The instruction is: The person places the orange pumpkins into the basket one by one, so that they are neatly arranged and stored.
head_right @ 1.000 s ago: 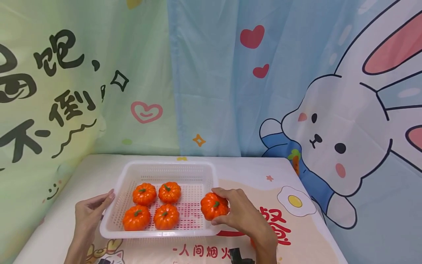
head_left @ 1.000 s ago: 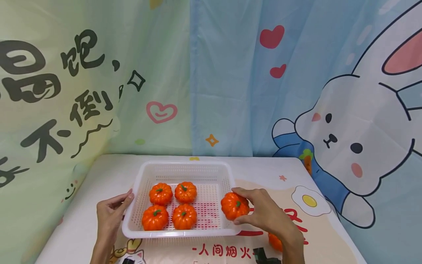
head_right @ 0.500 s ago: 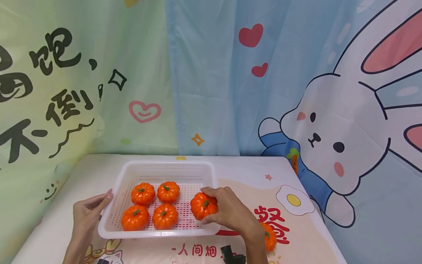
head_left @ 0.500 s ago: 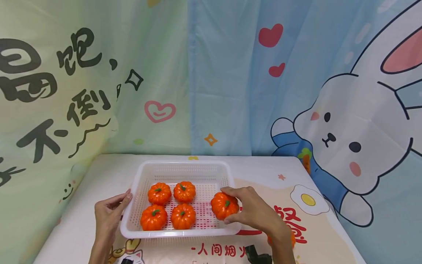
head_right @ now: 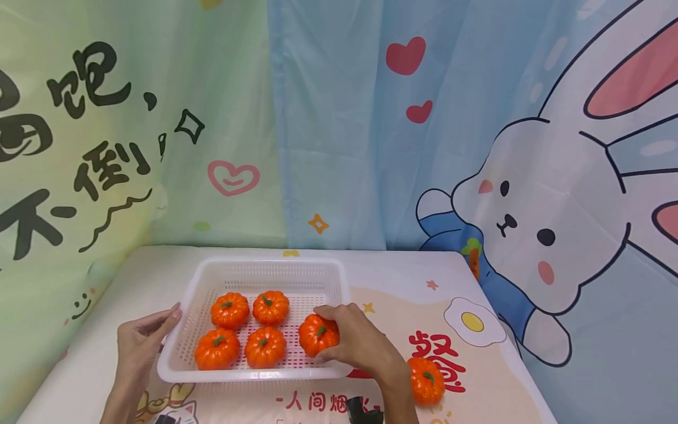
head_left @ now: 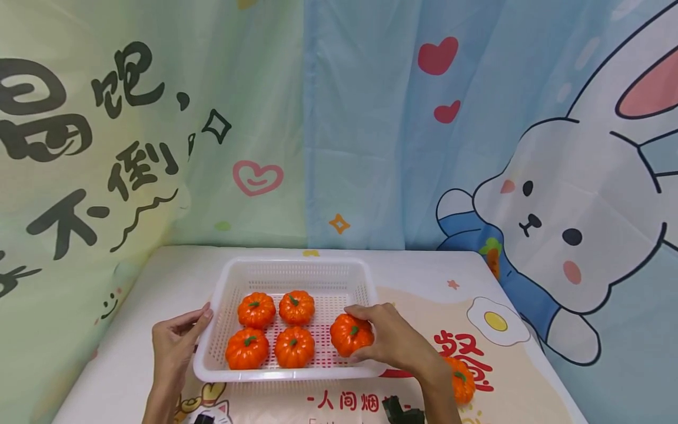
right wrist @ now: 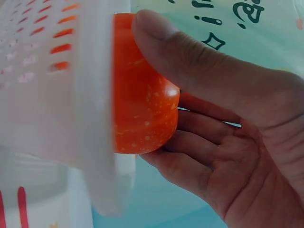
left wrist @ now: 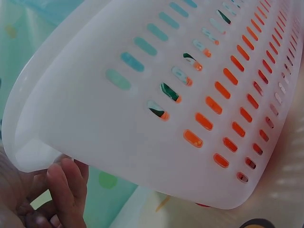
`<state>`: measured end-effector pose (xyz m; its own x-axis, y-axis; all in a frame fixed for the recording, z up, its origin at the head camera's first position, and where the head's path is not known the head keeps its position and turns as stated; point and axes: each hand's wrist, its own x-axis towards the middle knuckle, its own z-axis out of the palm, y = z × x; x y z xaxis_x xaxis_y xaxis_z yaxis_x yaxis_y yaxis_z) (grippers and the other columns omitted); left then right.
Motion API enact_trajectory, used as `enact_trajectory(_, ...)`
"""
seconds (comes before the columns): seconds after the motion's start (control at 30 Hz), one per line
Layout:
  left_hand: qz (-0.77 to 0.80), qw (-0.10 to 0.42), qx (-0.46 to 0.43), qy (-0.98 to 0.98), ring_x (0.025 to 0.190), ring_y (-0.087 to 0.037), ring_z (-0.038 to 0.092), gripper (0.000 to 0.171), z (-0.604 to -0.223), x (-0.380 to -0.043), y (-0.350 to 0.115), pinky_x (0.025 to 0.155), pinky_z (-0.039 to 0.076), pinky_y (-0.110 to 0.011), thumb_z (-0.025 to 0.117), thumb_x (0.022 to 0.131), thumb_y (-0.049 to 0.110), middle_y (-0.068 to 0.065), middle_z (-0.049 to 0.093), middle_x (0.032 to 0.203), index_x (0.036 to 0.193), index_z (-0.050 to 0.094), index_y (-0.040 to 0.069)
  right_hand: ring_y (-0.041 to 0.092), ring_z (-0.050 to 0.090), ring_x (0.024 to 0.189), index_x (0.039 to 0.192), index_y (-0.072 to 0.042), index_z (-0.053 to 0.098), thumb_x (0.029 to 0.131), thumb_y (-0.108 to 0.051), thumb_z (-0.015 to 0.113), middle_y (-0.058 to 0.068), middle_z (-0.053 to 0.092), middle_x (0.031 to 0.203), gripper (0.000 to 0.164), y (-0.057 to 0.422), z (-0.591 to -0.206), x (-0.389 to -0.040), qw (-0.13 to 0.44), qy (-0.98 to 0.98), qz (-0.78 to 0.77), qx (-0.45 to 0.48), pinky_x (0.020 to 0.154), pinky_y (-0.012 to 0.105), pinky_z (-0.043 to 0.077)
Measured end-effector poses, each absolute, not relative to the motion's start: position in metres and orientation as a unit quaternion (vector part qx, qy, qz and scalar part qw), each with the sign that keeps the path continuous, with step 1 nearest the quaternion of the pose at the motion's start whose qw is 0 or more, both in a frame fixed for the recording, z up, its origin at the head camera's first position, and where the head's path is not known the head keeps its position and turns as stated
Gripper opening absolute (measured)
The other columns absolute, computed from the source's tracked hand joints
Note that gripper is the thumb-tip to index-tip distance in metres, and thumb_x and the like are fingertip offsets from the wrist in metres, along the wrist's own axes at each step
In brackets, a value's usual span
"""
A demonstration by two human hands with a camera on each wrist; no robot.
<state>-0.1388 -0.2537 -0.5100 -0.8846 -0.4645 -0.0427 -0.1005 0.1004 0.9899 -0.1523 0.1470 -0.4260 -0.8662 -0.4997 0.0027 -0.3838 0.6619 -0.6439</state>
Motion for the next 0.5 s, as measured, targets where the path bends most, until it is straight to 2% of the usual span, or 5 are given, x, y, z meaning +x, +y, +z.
enact_trajectory(0.2, -0.642, 0.143, 0.194, -0.728, 0.067, -0.002, 0.071, 0.040, -0.509, -0.139, -0.254, 0.057, 0.065, -0.026, 0.083, 0.100, 0.019, 0.035, 0.074, 0.081, 0.131, 0.075, -0.004, 0.018, 0.069, 0.113, 0.142, -0.005, 0.072, 0.077, -0.018, 0.101, 0.005, 0.078, 0.133, 0.073, 0.141, -0.435, -0.158, 0.098, 0.899, -0.331, -0.270, 0.099, 0.031, 0.064)
enact_trajectory(0.43, -0.647, 0.148, 0.186, -0.724, 0.067, -0.002, 0.070, 0.040, -0.508, -0.139, -0.254, 0.057, 0.065, -0.026, 0.083, 0.099, 0.017, 0.038, 0.074, 0.082, 0.129, 0.074, -0.007, 0.023, 0.065, 0.119, 0.142, -0.004, 0.072, 0.077, -0.019, 0.101, 0.010, 0.077, 0.137, 0.073, 0.135, -0.444, -0.161, 0.120, 0.906, -0.317, -0.255, 0.112, 0.054, 0.059)
enact_trajectory(0.5, -0.647, 0.148, 0.186, -0.725, 0.067, -0.002, 0.070, 0.040, -0.508, -0.139, -0.254, 0.057, 0.065, -0.026, 0.083, 0.099, 0.018, 0.038, 0.074, 0.082, 0.129, 0.074, -0.007, 0.025, 0.064, 0.120, 0.141, -0.003, 0.072, 0.076, -0.017, 0.101, 0.011, 0.077, 0.136, 0.073, 0.134, -0.446, -0.162, 0.123, 0.907, -0.313, -0.253, 0.114, 0.056, 0.057)
